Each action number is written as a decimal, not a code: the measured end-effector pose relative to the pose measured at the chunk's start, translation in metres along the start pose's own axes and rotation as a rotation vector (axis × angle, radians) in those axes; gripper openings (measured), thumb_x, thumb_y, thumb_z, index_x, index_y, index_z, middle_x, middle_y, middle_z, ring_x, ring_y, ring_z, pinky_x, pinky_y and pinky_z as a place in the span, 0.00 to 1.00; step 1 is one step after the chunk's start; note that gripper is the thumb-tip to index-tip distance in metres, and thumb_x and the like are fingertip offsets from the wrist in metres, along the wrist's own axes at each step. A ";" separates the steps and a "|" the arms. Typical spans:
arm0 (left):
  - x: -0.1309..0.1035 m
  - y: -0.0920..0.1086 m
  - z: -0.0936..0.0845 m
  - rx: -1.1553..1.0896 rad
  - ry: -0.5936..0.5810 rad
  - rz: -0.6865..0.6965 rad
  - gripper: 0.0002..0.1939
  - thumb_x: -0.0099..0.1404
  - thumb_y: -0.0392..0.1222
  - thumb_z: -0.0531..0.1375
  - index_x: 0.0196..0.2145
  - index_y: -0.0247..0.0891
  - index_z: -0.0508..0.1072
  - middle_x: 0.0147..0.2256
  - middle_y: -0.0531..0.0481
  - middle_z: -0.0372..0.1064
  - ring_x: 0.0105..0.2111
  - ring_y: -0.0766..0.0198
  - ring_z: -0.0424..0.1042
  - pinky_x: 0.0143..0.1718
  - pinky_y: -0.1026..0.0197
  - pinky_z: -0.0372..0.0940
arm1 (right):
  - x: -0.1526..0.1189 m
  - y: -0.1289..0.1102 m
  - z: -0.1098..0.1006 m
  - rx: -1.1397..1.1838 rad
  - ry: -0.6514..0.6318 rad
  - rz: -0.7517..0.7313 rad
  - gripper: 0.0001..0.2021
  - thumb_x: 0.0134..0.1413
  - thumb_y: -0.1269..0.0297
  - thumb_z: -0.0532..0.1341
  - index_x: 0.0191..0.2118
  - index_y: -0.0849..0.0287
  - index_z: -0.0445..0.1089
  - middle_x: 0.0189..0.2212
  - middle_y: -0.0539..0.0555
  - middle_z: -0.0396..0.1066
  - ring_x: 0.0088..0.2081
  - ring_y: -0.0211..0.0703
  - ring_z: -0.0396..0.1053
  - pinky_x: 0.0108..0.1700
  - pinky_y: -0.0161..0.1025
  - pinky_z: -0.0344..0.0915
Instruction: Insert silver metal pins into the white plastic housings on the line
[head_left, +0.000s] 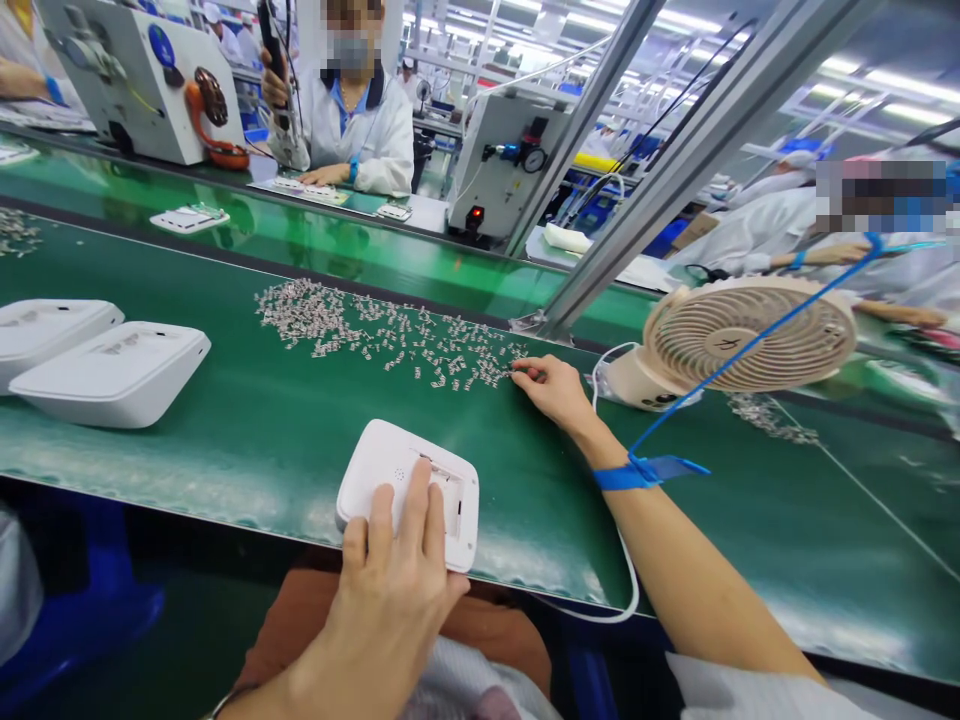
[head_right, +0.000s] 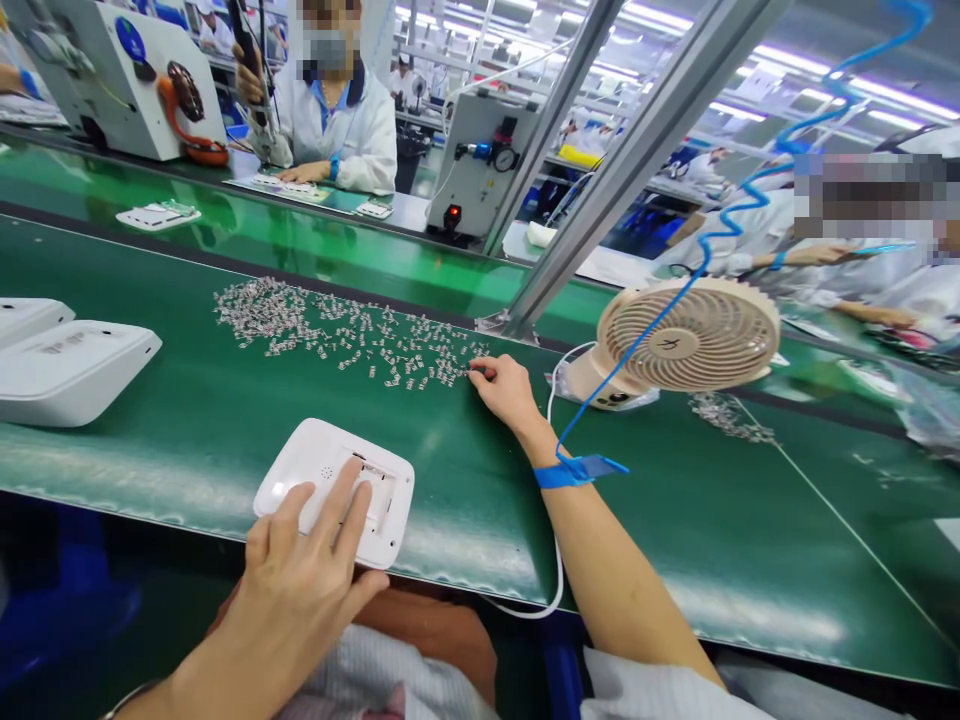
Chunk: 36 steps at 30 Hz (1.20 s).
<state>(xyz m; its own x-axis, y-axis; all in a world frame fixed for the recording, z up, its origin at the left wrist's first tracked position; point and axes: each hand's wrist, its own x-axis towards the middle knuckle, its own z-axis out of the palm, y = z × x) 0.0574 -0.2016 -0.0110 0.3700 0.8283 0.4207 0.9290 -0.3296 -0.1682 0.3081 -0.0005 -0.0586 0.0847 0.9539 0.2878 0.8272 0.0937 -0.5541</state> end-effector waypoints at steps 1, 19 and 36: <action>0.001 -0.003 -0.001 -0.013 0.003 0.005 0.24 0.60 0.52 0.57 0.51 0.39 0.70 0.56 0.55 0.62 0.47 0.51 0.62 0.42 0.53 0.52 | 0.000 0.000 0.000 -0.003 0.001 -0.007 0.09 0.43 0.64 0.58 0.30 0.60 0.74 0.24 0.52 0.65 0.26 0.39 0.61 0.36 0.40 0.62; 0.000 -0.005 0.002 0.017 0.060 -0.029 0.19 0.64 0.47 0.53 0.49 0.38 0.72 0.55 0.54 0.64 0.45 0.54 0.62 0.40 0.54 0.53 | -0.013 -0.007 -0.005 -0.020 0.159 -0.074 0.16 0.43 0.69 0.51 0.37 0.62 0.73 0.23 0.56 0.67 0.26 0.45 0.65 0.37 0.44 0.65; 0.003 0.024 0.011 0.188 0.040 -0.032 0.20 0.63 0.35 0.47 0.49 0.33 0.70 0.51 0.42 0.68 0.48 0.56 0.64 0.46 0.56 0.55 | -0.101 -0.120 -0.007 0.208 -0.117 -0.586 0.08 0.56 0.72 0.51 0.31 0.59 0.66 0.27 0.53 0.69 0.29 0.38 0.66 0.32 0.35 0.64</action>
<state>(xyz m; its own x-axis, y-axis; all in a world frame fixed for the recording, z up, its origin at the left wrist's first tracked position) 0.0806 -0.2019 -0.0231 0.3430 0.8173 0.4629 0.9254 -0.2095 -0.3158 0.2047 -0.1098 -0.0153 -0.4206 0.7511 0.5088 0.5917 0.6523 -0.4738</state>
